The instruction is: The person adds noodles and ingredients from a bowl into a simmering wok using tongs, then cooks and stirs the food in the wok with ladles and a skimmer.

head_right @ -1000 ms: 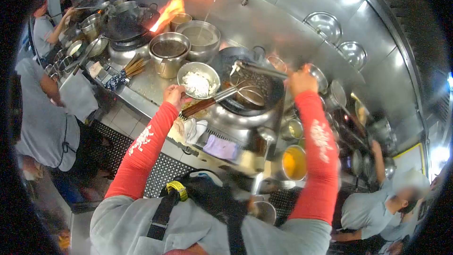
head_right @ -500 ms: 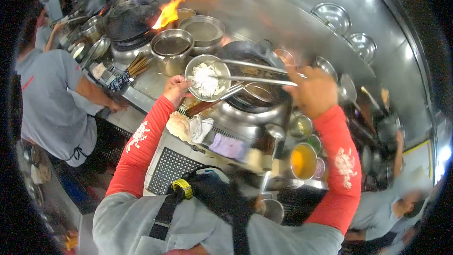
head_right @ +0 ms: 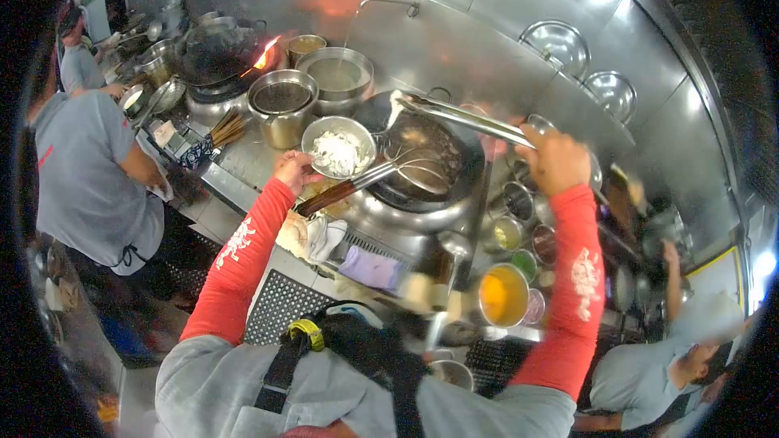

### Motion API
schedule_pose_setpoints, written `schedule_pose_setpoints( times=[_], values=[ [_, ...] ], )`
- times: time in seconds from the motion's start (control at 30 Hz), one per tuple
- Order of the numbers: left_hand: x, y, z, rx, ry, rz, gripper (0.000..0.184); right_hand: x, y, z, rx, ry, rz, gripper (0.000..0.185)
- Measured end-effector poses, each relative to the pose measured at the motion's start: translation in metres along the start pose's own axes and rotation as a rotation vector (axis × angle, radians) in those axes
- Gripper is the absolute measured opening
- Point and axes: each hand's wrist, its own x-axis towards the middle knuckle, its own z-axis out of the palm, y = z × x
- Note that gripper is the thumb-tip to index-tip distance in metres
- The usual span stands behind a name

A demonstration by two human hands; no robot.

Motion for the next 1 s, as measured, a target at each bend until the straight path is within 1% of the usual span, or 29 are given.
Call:
schedule_pose_setpoints(
  times=[0.03,0.1,0.13,0.2,0.27,0.3,0.33,0.37,0.43,0.5,0.57,0.63,0.67,0.77,0.83,0.87,1.0],
  values=[
    [-0.001,-0.003,0.002,-0.005,0.02,-0.003,0.007,0.003,0.009,0.018,0.004,-0.031,0.04,0.034],
    [-0.006,-0.008,0.007,-0.028,0.051,0.012,0.007,0.01,0.011,0.054,0.056,-0.188,0.149,0.033],
    [-0.007,-0.009,0.01,-0.035,0.071,0.018,0.007,0.012,0.015,0.085,0.09,-0.202,0.156,0.034],
    [-0.016,-0.009,0.016,-0.1,0.11,0.003,0.006,0.014,0.009,0.138,0.135,-0.356,0.215,0.036],
    [-0.015,-0.012,0.014,-0.064,0.099,0.018,0.008,0.013,-0.001,0.169,0.091,-0.409,0.263,0.037],
    [-0.015,-0.009,0.013,-0.042,0.093,0.026,0.009,0.013,-0.009,0.17,0.071,-0.434,0.289,0.037],
    [-0.015,-0.008,0.014,-0.02,0.122,0.06,0.007,0.012,-0.009,0.167,0.099,-0.426,0.339,0.038],
    [-0.012,-0.004,0.01,0.028,0.105,0.098,0.007,0.014,-0.005,0.162,0.128,-0.38,0.338,0.039],
    [-0.012,-0.004,0.003,0.113,0.081,0.149,0.008,0.011,-0.004,0.109,0.172,-0.31,0.325,0.04],
    [-0.009,-0.003,-0.001,0.108,0.078,0.167,0.01,0.011,-0.017,0.057,0.068,-0.293,0.305,0.047],
    [-0.008,0.006,0.003,0.096,0.071,0.178,0.011,0.008,-0.031,0.017,0.001,-0.186,0.168,0.046],
    [-0.002,0.01,0.004,0.1,0.043,0.217,0.013,0.004,-0.054,-0.017,0.017,-0.049,-0.015,0.041],
    [0.001,0.012,0.003,0.13,0.029,0.232,0.015,0.002,-0.068,-0.025,0.025,0.015,-0.109,0.039],
    [-0.005,0.01,0.009,0.18,-0.007,0.242,0.018,0.003,-0.104,-0.028,-0.015,0.051,-0.246,0.036],
    [-0.01,0.012,0.013,0.184,-0.045,0.236,0.019,0.008,-0.114,-0.028,-0.04,-0.033,-0.2,0.033],
    [-0.007,0.006,0.011,0.126,-0.043,0.248,0.018,0.009,-0.117,-0.029,-0.05,-0.07,-0.186,0.032],
    [-0.012,0.01,0.007,0.098,-0.017,0.199,0.017,0.005,-0.108,-0.044,0.01,-0.004,-0.166,0.027]
  ],
)
